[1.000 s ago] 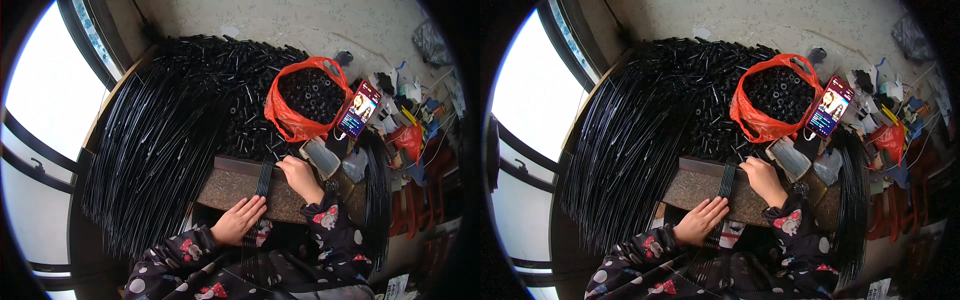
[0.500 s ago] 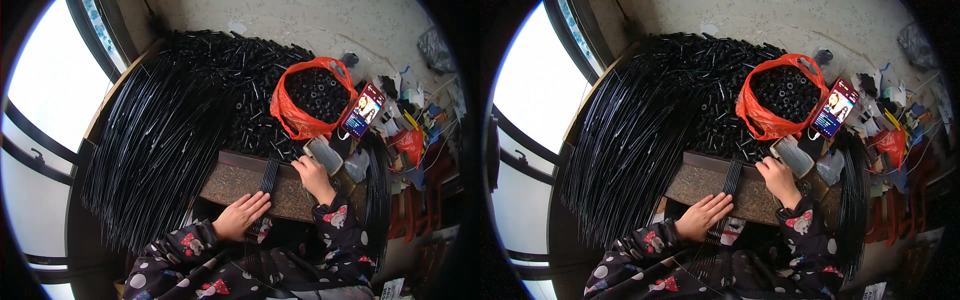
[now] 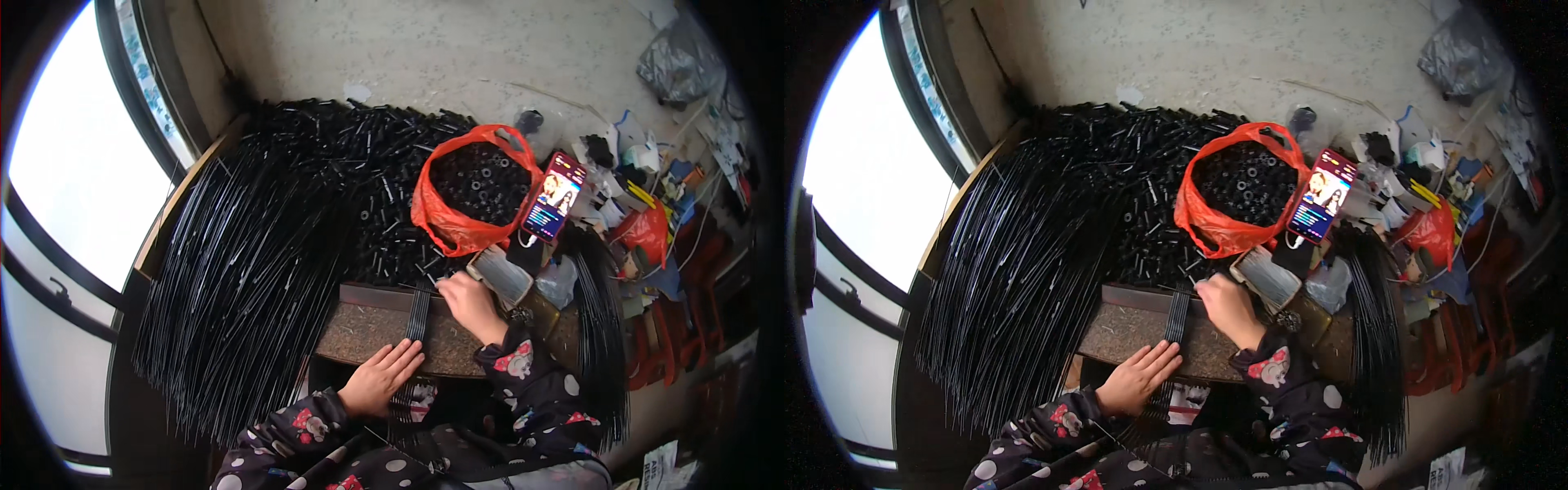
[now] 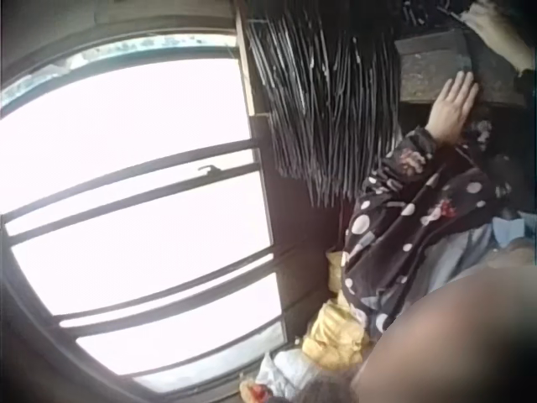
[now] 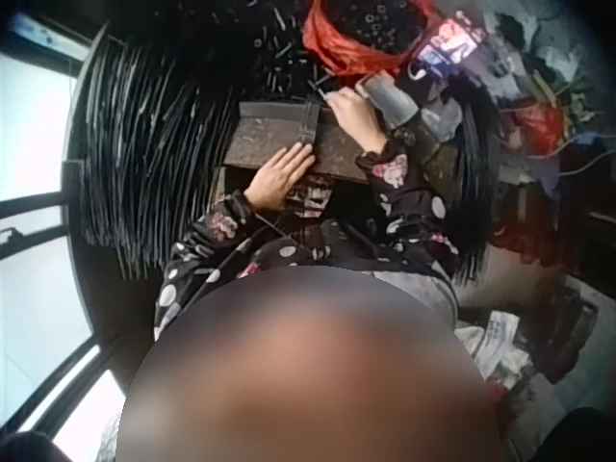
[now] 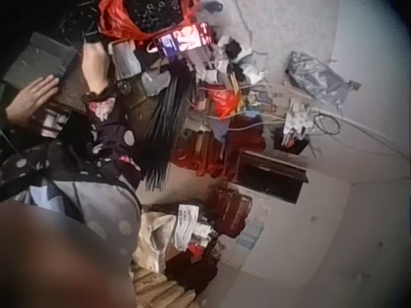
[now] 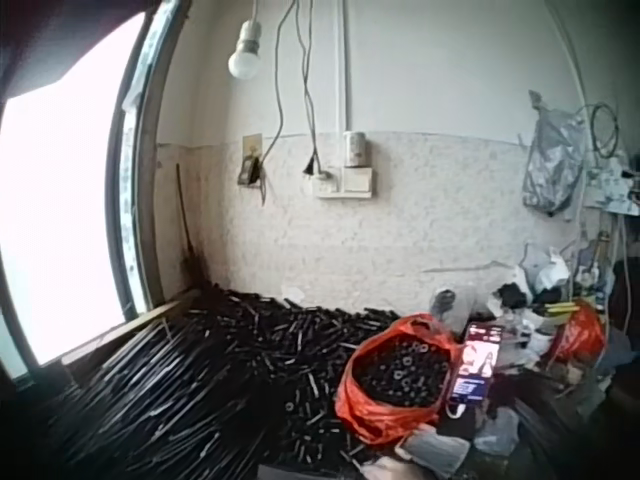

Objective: The recorder uses a stripping tool and a jig to process the ends of black wires on a workbench.

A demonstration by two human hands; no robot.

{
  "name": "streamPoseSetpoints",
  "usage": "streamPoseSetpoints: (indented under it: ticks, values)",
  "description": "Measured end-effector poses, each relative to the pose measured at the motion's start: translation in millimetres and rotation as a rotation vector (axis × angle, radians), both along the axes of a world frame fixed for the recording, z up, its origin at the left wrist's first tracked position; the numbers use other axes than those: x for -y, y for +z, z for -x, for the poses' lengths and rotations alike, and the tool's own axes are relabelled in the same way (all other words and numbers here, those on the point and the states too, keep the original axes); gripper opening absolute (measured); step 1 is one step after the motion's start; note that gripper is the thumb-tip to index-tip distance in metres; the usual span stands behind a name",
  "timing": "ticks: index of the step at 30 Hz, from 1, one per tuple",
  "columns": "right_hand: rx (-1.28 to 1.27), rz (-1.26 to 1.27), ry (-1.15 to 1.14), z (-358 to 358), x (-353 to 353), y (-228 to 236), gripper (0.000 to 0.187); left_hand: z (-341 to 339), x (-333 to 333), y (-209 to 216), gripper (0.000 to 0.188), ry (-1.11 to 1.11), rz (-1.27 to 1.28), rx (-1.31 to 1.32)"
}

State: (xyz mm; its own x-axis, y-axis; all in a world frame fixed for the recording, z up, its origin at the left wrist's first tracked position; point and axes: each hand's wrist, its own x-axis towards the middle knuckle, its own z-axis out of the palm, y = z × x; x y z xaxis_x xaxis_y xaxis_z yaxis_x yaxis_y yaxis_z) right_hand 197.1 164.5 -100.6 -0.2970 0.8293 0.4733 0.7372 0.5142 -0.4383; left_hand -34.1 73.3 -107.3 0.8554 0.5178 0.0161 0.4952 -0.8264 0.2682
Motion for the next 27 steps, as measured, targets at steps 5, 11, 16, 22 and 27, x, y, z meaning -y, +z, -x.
streamPoseSetpoints:
  ticks: [5, 11, 16, 22, 27]
  values:
    - [0.184, -0.02, -0.441, -87.7, 3.5, 23.8, 0.007, -8.7, -2.8, 1.1, 0.084, -0.023, -0.016, 0.037]
    - [0.238, -0.07, -0.276, -96.9, 3.7, 5.3, 0.007, -3.8, 15.6, -4.6, 0.072, 0.054, -0.023, 0.094]
    - [-0.014, -0.057, -0.157, -67.3, 0.5, 14.1, 0.006, -2.9, 14.7, -7.5, 0.08, 0.057, -0.086, 0.009]
    - [0.12, 0.07, 0.026, -16.5, 11.4, -2.8, 0.011, -4.6, 13.3, -1.3, 0.076, 0.068, 0.058, 0.126]
    - [0.094, 0.13, -0.028, -16.8, 11.3, -2.3, 0.01, -4.1, 12.6, 0.0, 0.076, 0.071, 0.067, 0.099]
